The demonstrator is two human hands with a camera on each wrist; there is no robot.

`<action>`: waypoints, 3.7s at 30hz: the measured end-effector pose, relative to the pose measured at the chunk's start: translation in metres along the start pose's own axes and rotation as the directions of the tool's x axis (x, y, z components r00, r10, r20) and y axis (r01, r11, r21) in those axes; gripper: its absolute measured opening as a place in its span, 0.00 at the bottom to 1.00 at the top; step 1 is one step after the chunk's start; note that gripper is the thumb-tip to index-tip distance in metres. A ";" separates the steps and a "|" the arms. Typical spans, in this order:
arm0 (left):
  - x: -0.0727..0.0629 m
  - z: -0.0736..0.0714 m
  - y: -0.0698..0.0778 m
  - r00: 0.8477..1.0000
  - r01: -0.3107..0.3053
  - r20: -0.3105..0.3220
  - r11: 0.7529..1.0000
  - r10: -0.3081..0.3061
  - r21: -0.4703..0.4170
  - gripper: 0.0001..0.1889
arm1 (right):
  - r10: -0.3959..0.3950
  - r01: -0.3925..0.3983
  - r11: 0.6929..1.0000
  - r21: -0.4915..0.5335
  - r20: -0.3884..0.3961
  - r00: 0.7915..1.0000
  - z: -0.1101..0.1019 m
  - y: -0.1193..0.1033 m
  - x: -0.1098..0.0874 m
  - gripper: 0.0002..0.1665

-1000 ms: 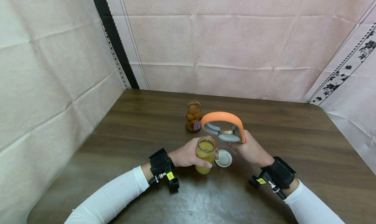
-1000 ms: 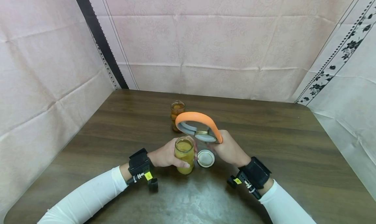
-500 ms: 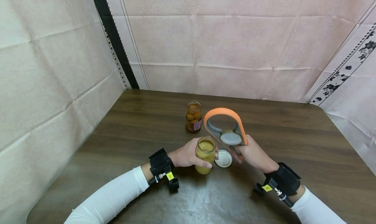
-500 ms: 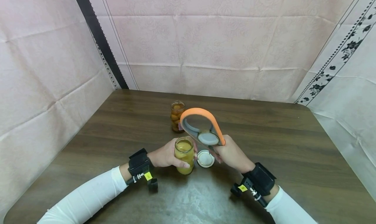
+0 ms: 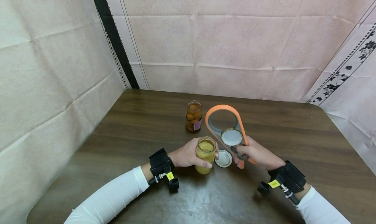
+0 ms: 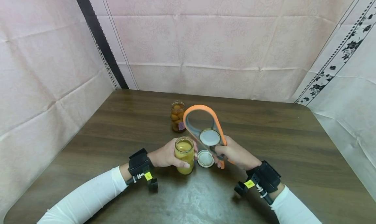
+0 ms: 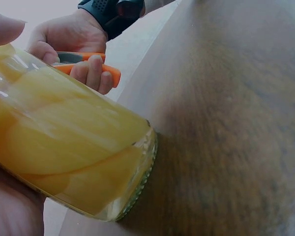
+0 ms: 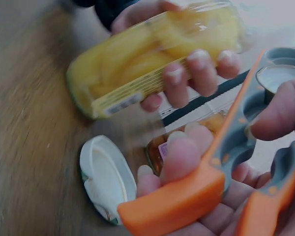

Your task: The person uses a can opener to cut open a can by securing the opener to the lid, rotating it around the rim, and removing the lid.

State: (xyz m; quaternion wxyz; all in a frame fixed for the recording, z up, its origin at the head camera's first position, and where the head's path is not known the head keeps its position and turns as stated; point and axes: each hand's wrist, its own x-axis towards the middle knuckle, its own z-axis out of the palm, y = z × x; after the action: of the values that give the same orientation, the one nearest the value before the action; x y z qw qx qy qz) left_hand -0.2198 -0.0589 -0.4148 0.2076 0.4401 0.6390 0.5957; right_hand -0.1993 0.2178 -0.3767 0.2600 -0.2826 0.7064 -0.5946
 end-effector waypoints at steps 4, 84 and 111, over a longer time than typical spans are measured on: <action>0.001 0.000 0.001 1.000 -0.005 0.001 1.000 0.006 -0.008 0.23 | -0.013 0.007 0.991 0.131 0.040 0.999 -0.005 0.004 -0.003 0.10; 0.010 0.020 0.008 0.927 0.063 -0.375 0.993 -0.021 0.099 0.25 | 0.256 -0.243 0.942 0.231 -0.032 0.966 -0.015 0.028 -0.005 0.05; 0.042 0.008 -0.001 0.885 0.114 -0.463 0.985 -0.042 0.127 0.26 | 0.259 -0.232 0.939 0.255 -0.076 0.963 -0.023 0.028 -0.006 0.06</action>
State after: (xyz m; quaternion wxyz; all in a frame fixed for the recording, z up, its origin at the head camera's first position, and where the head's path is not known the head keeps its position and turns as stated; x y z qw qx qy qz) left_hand -0.2362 -0.0205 -0.4059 0.0407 0.2752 0.7302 0.6240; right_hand -0.2135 0.2420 -0.4006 0.3263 -0.1254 0.6707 -0.6542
